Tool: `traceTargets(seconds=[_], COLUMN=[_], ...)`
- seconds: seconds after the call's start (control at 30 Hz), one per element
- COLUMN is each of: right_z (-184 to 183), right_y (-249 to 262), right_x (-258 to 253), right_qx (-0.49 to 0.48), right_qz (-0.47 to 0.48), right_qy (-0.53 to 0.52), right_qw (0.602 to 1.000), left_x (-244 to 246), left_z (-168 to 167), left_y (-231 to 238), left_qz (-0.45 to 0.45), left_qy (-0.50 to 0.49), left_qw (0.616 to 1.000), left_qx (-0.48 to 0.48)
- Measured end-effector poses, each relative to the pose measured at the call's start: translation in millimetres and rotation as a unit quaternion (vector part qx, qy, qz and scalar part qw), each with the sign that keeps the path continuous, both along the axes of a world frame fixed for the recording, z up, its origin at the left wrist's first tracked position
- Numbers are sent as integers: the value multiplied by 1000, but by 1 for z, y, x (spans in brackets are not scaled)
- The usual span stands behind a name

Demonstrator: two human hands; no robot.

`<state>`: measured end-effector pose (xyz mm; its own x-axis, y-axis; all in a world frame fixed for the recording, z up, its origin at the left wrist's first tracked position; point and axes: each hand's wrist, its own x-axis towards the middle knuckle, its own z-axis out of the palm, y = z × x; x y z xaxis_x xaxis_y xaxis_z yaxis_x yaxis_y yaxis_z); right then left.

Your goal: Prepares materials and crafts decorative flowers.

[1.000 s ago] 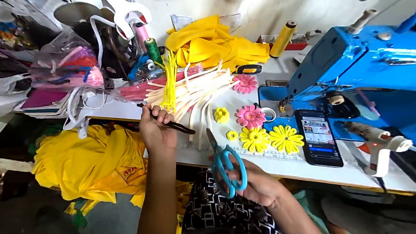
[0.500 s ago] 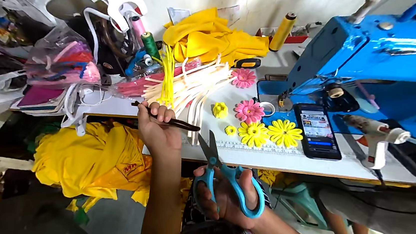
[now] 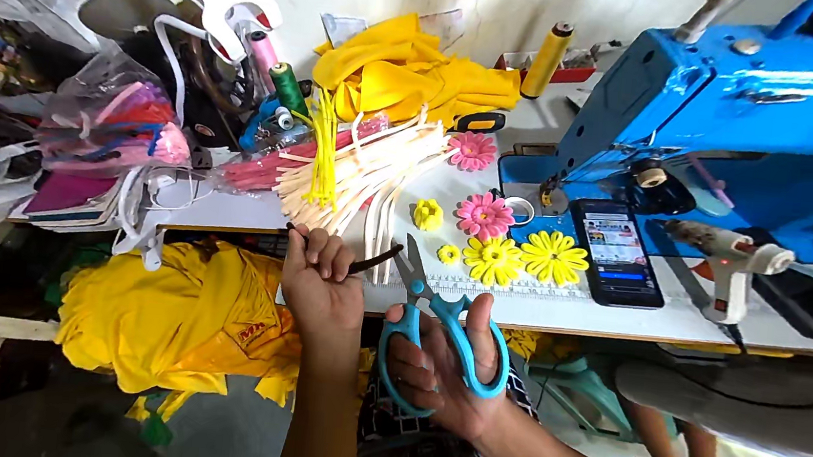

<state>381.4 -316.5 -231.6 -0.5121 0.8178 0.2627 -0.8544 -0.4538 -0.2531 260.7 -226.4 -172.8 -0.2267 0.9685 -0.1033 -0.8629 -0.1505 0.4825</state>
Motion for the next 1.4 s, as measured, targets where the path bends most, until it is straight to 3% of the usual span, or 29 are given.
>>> traceTargets(seconds=[0.23, 0.4, 0.57, 0.7, 0.73, 0.77, 0.87, 0.97, 1.03, 1.1, 1.23, 1.4], right_z=[-4, 0, 7, 12, 15, 21, 46, 57, 66, 74, 85, 75], right_y=[-12, -12, -7, 10, 14, 17, 25, 35, 52, 84, 158, 234], right_x=[1, 1, 23, 46, 53, 60, 75, 78, 82, 86, 82, 36], right_qx=[-4, 11, 57, 56, 68, 93, 163, 203, 234, 252, 219, 208], right_qz=[-15, -39, -61, -84, -118, -164, -212, -228, -271, -313, -316, -318], right_qy=[-96, -83, -282, -237, -283, -378, -674, -770, -795, -812, -835, -848], right_qw=[995, 996, 956, 966, 949, 906, 688, 560, 489, 423, 395, 370], left_x=[-16, -13, -33, -41, -40, -40, -43, -26, -12, -4, -9, -12], left_z=[-6, 1, -2, 3, 1, 0, -2, -4, -19, -35, -47, -36], left_y=[3, -14, -9, -19, -20, -20, -20, -19, -10, -1, 7, 1], left_qz=[31, 3, 33, 43, 43, 48, 10, -131, -218, -238, -161, -124], left_qy=[39, 44, 61, 80, 88, 104, 234, 356, 380, 392, 390, 348], left_qw=[999, 999, 996, 993, 991, 989, 969, 925, 897, 884, 899, 924], left_qx=[1, 17, 59, 80, 89, 93, 75, -24, -58, -93, -118, -100])
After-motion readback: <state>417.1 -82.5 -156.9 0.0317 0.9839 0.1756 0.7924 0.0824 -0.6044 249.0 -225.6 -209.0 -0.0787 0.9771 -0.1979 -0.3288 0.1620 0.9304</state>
